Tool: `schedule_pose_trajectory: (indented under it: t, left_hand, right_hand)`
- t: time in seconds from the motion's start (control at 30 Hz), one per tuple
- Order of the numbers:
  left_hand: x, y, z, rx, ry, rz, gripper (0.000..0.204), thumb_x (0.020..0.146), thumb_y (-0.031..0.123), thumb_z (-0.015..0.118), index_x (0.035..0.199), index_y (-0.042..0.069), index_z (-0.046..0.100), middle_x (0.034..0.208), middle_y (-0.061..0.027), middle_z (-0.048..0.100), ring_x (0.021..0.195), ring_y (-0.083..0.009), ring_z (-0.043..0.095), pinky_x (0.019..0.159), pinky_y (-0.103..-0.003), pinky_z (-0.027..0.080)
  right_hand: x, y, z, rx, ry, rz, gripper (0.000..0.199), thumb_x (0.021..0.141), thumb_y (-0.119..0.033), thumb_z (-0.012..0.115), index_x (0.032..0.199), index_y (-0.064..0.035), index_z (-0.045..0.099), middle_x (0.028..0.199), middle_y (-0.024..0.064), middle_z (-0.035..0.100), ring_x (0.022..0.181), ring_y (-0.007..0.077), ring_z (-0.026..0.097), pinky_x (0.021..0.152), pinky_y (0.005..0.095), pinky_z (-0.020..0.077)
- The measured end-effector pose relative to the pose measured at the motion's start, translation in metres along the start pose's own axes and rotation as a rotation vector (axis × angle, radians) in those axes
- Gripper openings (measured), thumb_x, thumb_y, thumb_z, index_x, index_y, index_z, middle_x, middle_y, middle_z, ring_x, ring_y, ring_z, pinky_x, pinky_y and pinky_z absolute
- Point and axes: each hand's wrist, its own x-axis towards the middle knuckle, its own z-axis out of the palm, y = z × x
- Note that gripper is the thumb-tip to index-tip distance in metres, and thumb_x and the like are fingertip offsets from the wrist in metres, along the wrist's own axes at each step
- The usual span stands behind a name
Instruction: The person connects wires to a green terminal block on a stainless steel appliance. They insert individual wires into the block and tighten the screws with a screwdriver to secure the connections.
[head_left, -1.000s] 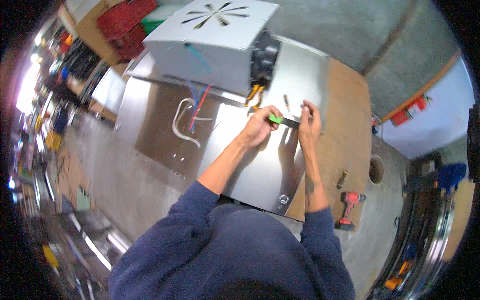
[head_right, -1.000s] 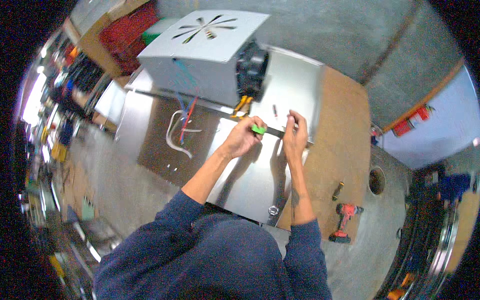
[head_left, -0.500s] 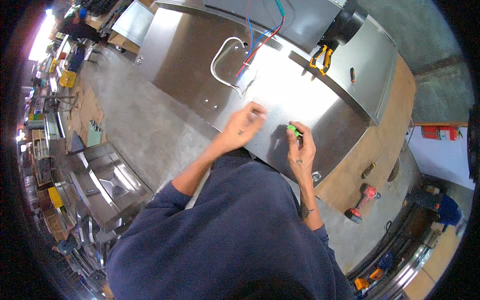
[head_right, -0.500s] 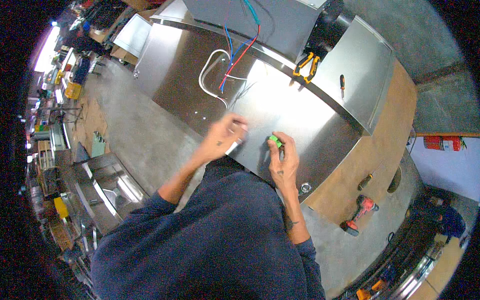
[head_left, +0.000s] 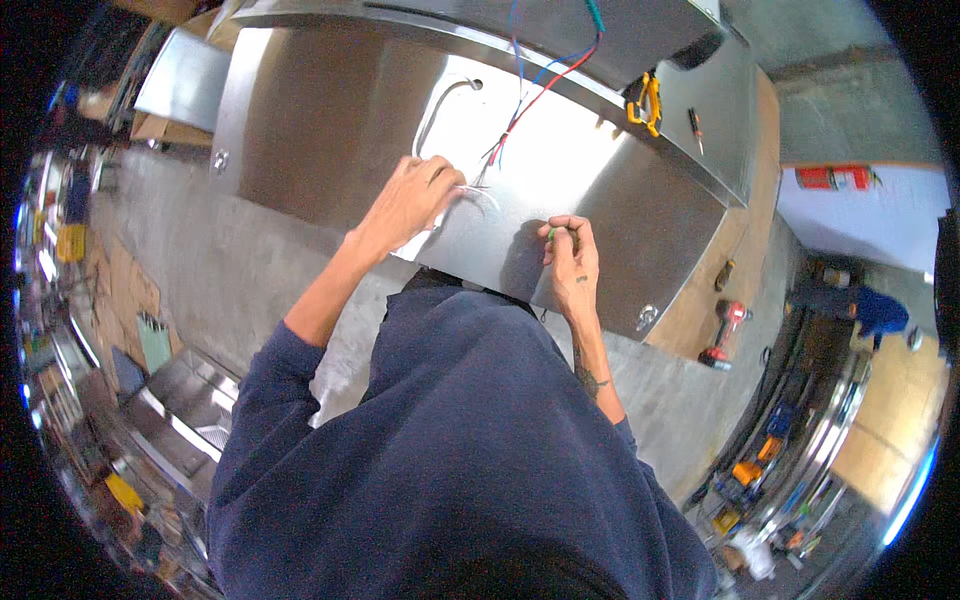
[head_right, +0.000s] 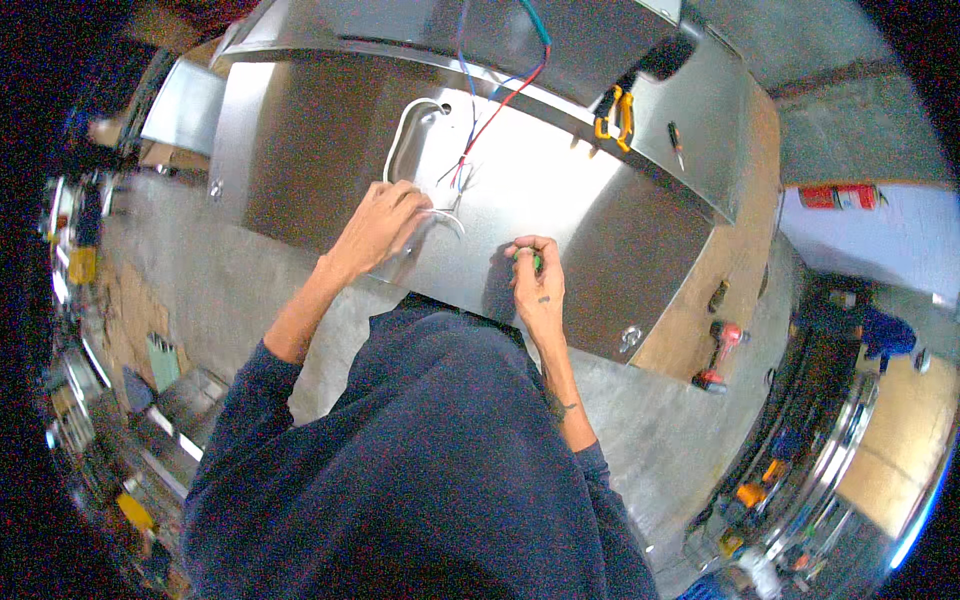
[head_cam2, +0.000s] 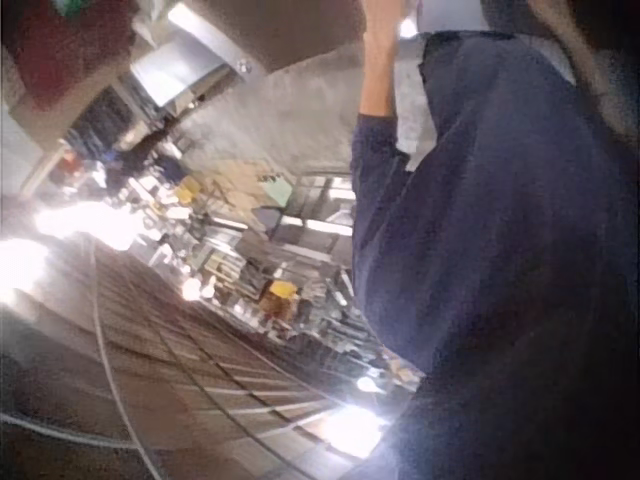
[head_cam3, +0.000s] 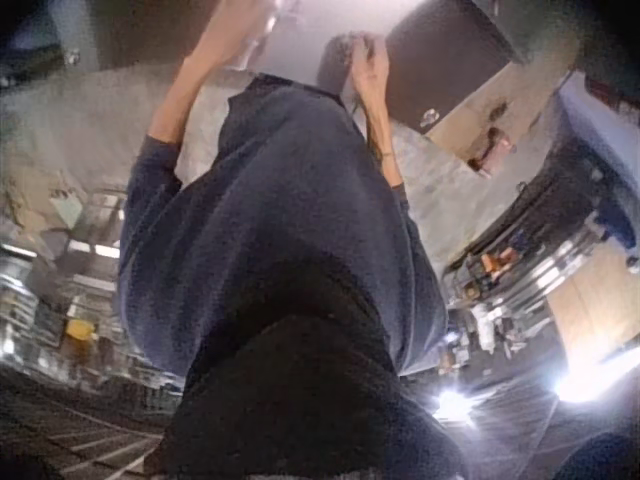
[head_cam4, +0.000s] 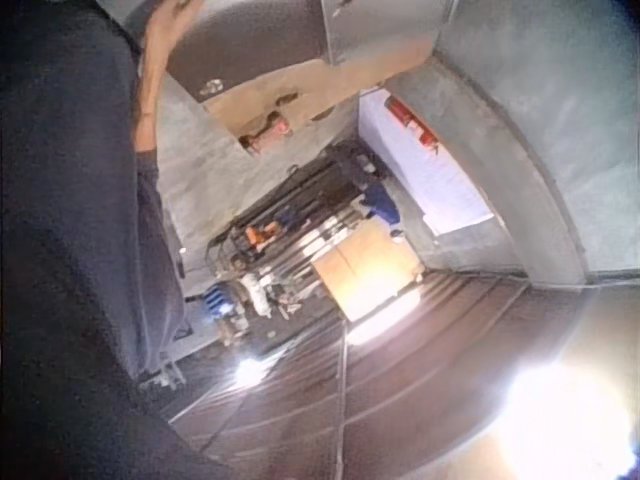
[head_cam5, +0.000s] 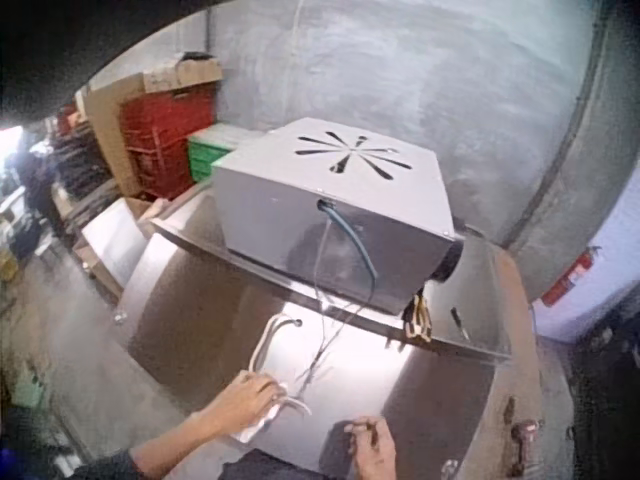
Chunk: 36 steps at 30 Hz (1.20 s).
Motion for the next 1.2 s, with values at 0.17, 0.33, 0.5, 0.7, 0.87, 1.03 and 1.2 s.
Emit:
schedule_pose_trajectory:
  t: [0.17, 0.33, 0.5, 0.7, 0.87, 1.03, 1.2]
  left_hand:
    - [0.024, 0.071, -0.048, -0.648, 0.134, -0.225, 0.022, 0.1, 0.016, 0.074, 0.118, 0.004, 0.071, 0.105, -0.0075, 0.075, 0.099, -0.0186, 0.071, 0.089, -0.038, 0.056]
    - [0.048, 0.072, -0.054, -1.342, 0.246, -0.447, 0.031, 0.102, 0.02, 0.074, 0.118, -0.006, 0.07, 0.105, -0.0121, 0.075, 0.094, -0.0175, 0.074, 0.087, -0.029, 0.058]
    - [0.044, 0.056, -0.058, -1.449, 0.266, -0.415, 0.028, 0.103, 0.019, 0.073, 0.117, -0.005, 0.071, 0.102, -0.0106, 0.075, 0.091, -0.0179, 0.073, 0.087, -0.03, 0.059]
    - [0.033, 0.047, -0.059, -1.535, 0.317, -0.359, 0.023, 0.102, 0.016, 0.073, 0.115, -0.004, 0.072, 0.102, -0.0098, 0.075, 0.091, -0.0175, 0.072, 0.087, -0.032, 0.059]
    - [0.028, 0.047, -0.058, -1.568, 0.315, -0.344, 0.022, 0.103, 0.016, 0.071, 0.115, -0.003, 0.072, 0.101, -0.0087, 0.074, 0.091, -0.0163, 0.07, 0.088, -0.033, 0.058]
    - [0.026, 0.04, -0.049, -1.732, 0.299, -0.348, 0.022, 0.103, 0.014, 0.069, 0.117, -0.002, 0.07, 0.108, -0.0103, 0.074, 0.097, -0.0174, 0.07, 0.093, -0.034, 0.056]
    - [0.028, 0.041, -0.046, -1.767, 0.349, -0.361, 0.023, 0.103, 0.015, 0.069, 0.118, -0.003, 0.071, 0.102, -0.0079, 0.073, 0.093, -0.0164, 0.069, 0.089, -0.032, 0.056]
  right_hand:
    - [-0.014, -0.041, 0.024, 0.131, 0.045, 0.003, 0.022, 0.108, -0.023, 0.065, 0.122, -0.0065, 0.068, 0.088, -0.0019, 0.064, 0.068, 0.0045, 0.049, 0.061, 0.0223, 0.042]
    - [-0.003, -0.1, 0.058, 0.062, 0.063, -0.123, 0.03, 0.105, -0.028, 0.07, 0.124, -0.0054, 0.072, 0.089, -0.0007, 0.065, 0.074, 0.0064, 0.054, 0.068, 0.0232, 0.0455]
    - [0.019, -0.129, 0.095, 0.061, 0.038, -0.2, 0.03, 0.104, -0.029, 0.072, 0.121, -0.0049, 0.074, 0.081, -0.0065, 0.062, 0.07, 0.0029, 0.05, 0.063, 0.021, 0.0414]
    - [0.03, -0.134, 0.11, 0.093, -0.06, -0.21, 0.023, 0.103, -0.023, 0.074, 0.112, -0.0015, 0.073, 0.084, 0.0026, 0.072, 0.075, 0.0073, 0.065, 0.066, 0.0242, 0.0521]
    - [0.037, -0.131, 0.111, 0.161, -0.139, -0.166, 0.022, 0.102, -0.023, 0.075, 0.107, -0.0018, 0.073, 0.08, 0.0015, 0.071, 0.073, 0.0071, 0.064, 0.066, 0.0235, 0.0514]
    - [0.038, -0.121, 0.118, 0.294, -0.118, -0.136, 0.018, 0.102, -0.02, 0.074, 0.107, -0.0027, 0.072, 0.082, 0.0012, 0.07, 0.074, 0.0065, 0.063, 0.066, 0.0231, 0.051]
    - [0.042, -0.115, 0.118, 0.272, -0.127, -0.175, 0.019, 0.103, -0.02, 0.073, 0.11, -0.0032, 0.07, 0.089, 0.001, 0.07, 0.076, 0.0084, 0.065, 0.069, 0.0233, 0.0531]
